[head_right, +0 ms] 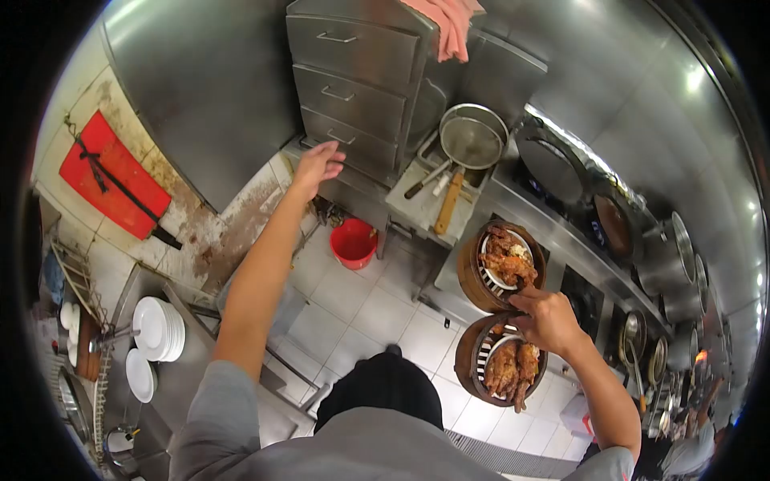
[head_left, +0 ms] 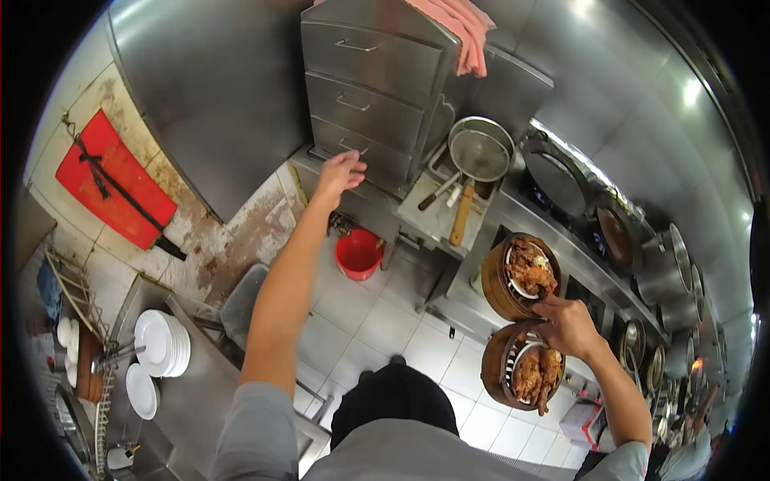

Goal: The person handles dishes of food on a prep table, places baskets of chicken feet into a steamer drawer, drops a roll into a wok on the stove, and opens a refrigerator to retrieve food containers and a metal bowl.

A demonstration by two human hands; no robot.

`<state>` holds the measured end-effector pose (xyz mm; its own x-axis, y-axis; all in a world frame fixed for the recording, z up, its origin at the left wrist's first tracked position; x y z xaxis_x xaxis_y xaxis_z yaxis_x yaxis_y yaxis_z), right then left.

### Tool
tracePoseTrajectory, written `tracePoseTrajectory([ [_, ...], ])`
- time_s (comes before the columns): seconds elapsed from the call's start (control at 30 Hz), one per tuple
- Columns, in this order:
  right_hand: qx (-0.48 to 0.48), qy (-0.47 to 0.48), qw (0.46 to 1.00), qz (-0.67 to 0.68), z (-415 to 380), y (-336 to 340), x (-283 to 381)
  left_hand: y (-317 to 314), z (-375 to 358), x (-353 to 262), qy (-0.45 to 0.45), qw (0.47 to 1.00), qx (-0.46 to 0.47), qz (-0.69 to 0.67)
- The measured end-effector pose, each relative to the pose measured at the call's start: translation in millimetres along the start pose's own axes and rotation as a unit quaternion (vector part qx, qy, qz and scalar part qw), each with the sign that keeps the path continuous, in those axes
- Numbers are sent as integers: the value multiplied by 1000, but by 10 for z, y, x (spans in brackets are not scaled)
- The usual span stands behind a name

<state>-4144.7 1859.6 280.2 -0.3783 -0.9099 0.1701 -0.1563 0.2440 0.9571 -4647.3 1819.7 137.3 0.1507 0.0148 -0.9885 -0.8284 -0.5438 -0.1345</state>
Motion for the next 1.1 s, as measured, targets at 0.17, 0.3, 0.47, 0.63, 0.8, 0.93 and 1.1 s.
tracePoseTrajectory([
  [0.17, 5, 20, 1000, -6, 695, 371, -268, 27, 1196, -192, 17, 990, -78, -117],
  [0.3, 0, 50, 998, -30, 1145, 672, -461, 59, 1728, -43, 70, 950, -160, -260],
  [0.47, 4, 115, 992, -49, 1707, 1057, -518, 176, 1785, 118, -10, 927, -135, -350],
  [0.63, 18, 176, 981, -84, 2172, 1318, -365, 479, 822, 206, -61, 932, -153, -324],
  [0.8, 54, 259, 960, -93, 2758, 1539, 92, 765, -447, 146, -72, 920, -223, -314],
  [0.93, 43, 333, 938, -89, 3412, 1551, 666, 994, -1257, 149, -70, 922, -236, -298],
  [1.1, 3, 434, 897, -89, 4347, 1363, 1449, 1146, -1627, 151, -64, 933, -232, -267],
])
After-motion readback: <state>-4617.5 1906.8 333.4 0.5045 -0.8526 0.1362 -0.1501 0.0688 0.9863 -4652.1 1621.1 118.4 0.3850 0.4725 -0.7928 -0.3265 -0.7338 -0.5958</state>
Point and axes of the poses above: each hand's wrist, its own z-axis towards the middle knuckle, its own y-axis out of the back of the hand, x = y × z, the point moved 7 cm from there along z, towards the middle knuckle, and after that the axes turned 9 degrees about x, right-handed, at the moved point
